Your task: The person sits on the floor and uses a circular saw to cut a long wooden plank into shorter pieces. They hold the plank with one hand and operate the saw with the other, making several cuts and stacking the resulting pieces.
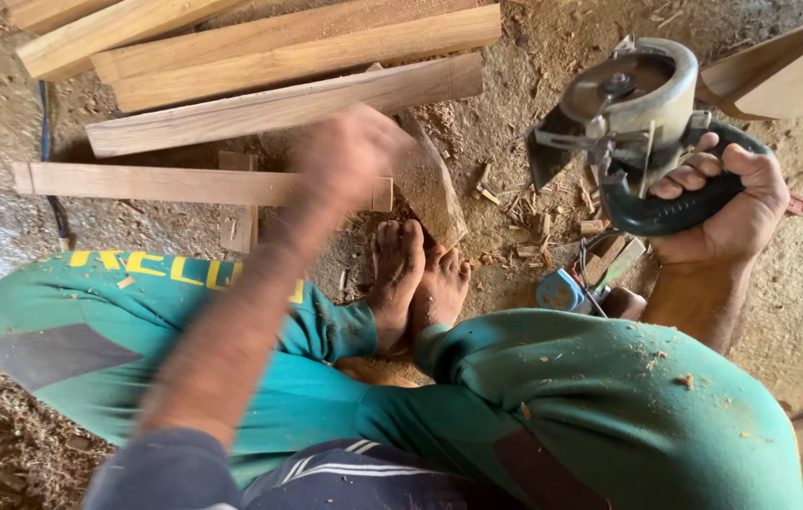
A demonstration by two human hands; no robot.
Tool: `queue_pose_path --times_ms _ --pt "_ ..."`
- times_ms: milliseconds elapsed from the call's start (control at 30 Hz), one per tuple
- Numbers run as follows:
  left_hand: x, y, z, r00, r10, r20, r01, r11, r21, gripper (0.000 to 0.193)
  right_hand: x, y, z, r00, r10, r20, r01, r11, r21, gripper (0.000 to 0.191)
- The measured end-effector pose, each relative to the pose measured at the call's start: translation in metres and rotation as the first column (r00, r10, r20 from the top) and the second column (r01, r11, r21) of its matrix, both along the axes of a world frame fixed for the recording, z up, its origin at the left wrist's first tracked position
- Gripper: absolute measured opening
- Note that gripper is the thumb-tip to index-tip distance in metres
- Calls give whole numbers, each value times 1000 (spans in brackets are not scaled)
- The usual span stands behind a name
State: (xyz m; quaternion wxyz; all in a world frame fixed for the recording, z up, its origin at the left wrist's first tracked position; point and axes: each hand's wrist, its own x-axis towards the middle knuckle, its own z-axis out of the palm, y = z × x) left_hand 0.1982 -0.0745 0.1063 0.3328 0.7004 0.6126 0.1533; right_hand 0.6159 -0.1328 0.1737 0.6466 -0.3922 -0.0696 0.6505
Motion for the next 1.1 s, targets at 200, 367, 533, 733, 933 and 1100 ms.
queue_pose_path --times_ms 200,367,533,733,933,1100 --pt "155 -46 -5 985 -100 143 74 982 176 52 -1 2 -6 984 -63 -169 56 997 -48 23" --pt "173 -15 -8 971 -121 209 129 991 -24 22 -2 -6 -20 973 -218 -71 212 973 -86 14" --pt "195 20 0 956 -289 -48 290 910 296 18 -23 -35 -56 948 -303 -102 224 857 -464 24" --pt "204 30 1 894 -374 -247 436 854 285 17 -31 -48 -96 922 -255 -290 50 824 -565 42" --pt "225 16 12 851 -445 -279 518 798 307 16 -33 -62 -99 966 77 -247 -202 824 -529 47" --pt "229 2 -7 898 -395 -193 438 766 470 19 -33 -76 -73 861 420 285 -80 667 -741 33"
